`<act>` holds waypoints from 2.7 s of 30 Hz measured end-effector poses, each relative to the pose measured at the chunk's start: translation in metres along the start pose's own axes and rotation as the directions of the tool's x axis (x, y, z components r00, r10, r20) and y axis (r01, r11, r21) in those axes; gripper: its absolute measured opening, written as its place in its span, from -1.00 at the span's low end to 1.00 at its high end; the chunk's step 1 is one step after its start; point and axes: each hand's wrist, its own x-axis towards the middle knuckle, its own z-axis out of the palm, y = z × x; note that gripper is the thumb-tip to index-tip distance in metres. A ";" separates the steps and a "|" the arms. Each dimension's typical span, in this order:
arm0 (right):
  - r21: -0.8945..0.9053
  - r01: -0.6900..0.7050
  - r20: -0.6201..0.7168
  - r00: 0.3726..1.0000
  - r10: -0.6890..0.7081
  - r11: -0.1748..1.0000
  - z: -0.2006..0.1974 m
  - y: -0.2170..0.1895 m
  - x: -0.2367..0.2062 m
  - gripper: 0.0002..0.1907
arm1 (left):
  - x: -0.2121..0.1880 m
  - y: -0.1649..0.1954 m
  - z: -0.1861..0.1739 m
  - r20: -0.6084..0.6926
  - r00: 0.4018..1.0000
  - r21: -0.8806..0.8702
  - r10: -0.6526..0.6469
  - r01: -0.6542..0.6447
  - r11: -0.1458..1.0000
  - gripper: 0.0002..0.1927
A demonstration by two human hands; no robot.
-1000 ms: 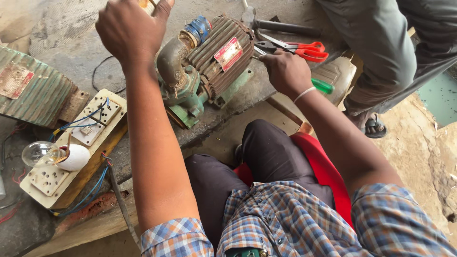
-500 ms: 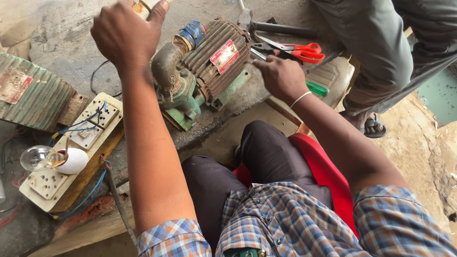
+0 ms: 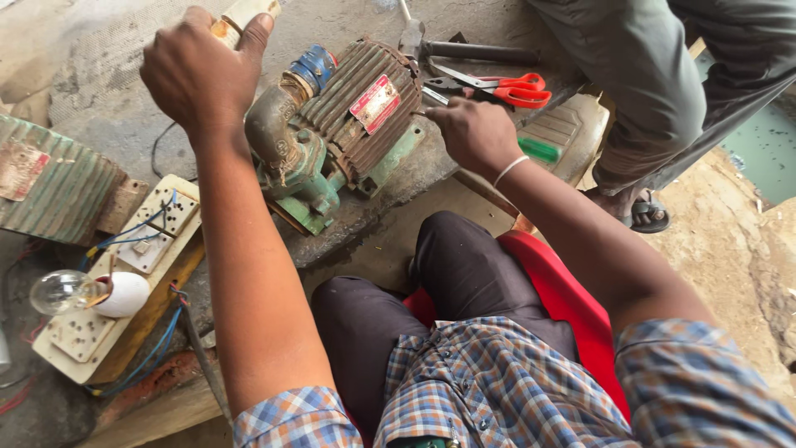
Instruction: The person holds a white pipe fitting on a water pump motor with one hand while using a green-handled screwdriver with the other hand to unscrew and work on the motor housing. They continue loosening screws around the pump body, repositioning the screwdriver on different fasteners throughout the clip.
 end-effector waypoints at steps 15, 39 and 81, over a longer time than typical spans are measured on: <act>-0.014 -0.090 0.038 0.995 0.091 0.996 -0.001 -0.003 0.002 -0.67 | -0.004 -0.003 0.001 0.001 1.000 -0.010 0.020 -0.020 1.000 -0.31; 0.030 -0.161 -0.074 0.984 0.163 0.986 0.019 -0.004 -0.032 -0.74 | -0.002 -0.003 0.000 -0.024 1.000 -0.002 0.012 -0.012 1.000 -0.26; -0.257 -0.144 -0.055 0.989 0.134 0.956 0.016 -0.029 -0.017 -0.68 | -0.005 -0.006 0.006 -0.072 0.996 0.022 0.049 -0.047 0.999 -0.29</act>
